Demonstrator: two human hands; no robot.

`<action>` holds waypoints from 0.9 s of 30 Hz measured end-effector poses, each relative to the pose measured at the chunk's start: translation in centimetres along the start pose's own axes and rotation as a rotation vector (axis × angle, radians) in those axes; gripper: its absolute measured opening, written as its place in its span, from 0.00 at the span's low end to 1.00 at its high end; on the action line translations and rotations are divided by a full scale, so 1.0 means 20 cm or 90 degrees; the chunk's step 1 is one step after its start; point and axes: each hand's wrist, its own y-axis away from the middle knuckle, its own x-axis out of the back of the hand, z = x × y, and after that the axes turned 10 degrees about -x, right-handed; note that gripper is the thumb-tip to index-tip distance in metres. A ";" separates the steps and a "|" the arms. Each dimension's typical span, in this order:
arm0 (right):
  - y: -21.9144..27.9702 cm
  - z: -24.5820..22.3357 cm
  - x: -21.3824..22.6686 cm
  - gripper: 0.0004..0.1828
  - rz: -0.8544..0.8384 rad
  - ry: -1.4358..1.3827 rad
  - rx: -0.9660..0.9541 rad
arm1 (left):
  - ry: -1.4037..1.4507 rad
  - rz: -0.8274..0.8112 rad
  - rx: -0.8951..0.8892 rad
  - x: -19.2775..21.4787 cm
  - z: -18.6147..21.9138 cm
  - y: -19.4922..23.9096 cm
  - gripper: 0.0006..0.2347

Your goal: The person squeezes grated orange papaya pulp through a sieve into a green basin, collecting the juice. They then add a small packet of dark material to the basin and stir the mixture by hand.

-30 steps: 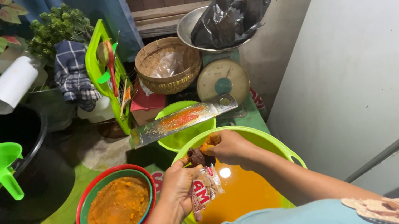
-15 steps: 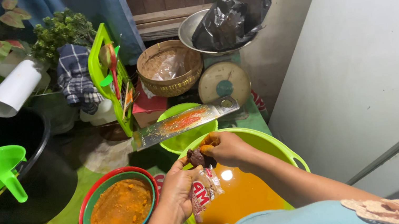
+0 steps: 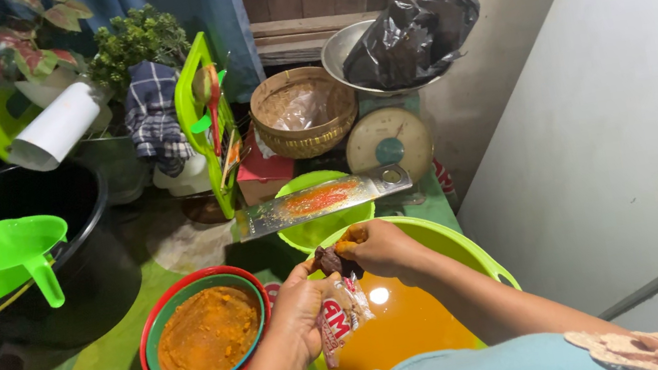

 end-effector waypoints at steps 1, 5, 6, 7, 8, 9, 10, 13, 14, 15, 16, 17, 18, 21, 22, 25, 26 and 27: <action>0.00 -0.01 0.00 0.12 0.002 0.005 -0.002 | 0.002 0.001 -0.003 0.00 0.00 0.00 0.15; -0.01 -0.03 0.00 0.13 0.008 0.044 -0.029 | 0.008 0.013 -0.004 0.00 0.01 0.02 0.15; -0.01 -0.03 -0.01 0.13 0.002 0.040 -0.026 | 0.007 0.019 -0.003 0.00 0.01 0.03 0.15; -0.01 -0.03 -0.01 0.13 -0.004 0.036 -0.023 | 0.006 0.024 -0.002 0.00 0.01 0.03 0.15; -0.01 -0.03 -0.01 0.13 -0.004 0.042 -0.015 | 0.005 0.029 -0.001 0.00 0.01 0.03 0.15; -0.01 -0.03 -0.02 0.13 -0.004 0.048 -0.008 | 0.005 0.030 -0.003 0.01 0.01 0.03 0.15; -0.01 -0.03 -0.02 0.13 -0.004 0.054 -0.001 | 0.005 0.031 -0.005 0.00 0.01 0.04 0.15; 0.00 -0.02 -0.01 0.13 -0.010 0.033 0.001 | 0.005 0.024 -0.009 -0.01 0.00 0.04 0.15; 0.00 -0.02 -0.01 0.13 -0.006 0.029 0.001 | 0.007 0.020 -0.010 -0.01 0.00 0.04 0.15; 0.00 -0.02 0.00 0.14 -0.002 0.025 0.000 | 0.006 0.020 -0.006 -0.02 0.00 0.04 0.15; 0.01 -0.02 0.01 0.14 0.002 0.022 0.000 | 0.005 0.021 -0.004 -0.02 0.00 0.03 0.14; 0.01 -0.02 0.02 0.15 -0.002 0.023 -0.007 | 0.005 0.022 -0.001 -0.03 0.00 0.03 0.14; 0.01 -0.02 0.02 0.16 -0.005 0.024 -0.013 | 0.007 0.021 -0.002 -0.04 0.00 0.03 0.14; 0.01 -0.02 0.05 0.16 -0.016 0.035 -0.013 | 0.000 0.019 -0.009 -0.05 0.00 0.02 0.12; 0.01 -0.02 0.06 0.16 -0.021 0.040 -0.010 | -0.011 0.021 -0.012 -0.06 -0.01 0.02 0.12; 0.00 0.01 0.09 0.16 -0.036 0.030 -0.020 | -0.014 0.007 -0.006 -0.06 -0.02 0.01 0.14; 0.00 0.02 0.10 0.15 -0.036 0.028 -0.038 | -0.011 0.001 -0.002 -0.06 -0.02 0.01 0.15; -0.01 0.03 0.11 0.15 -0.037 0.026 -0.056 | -0.008 0.009 0.003 -0.06 -0.03 0.01 0.15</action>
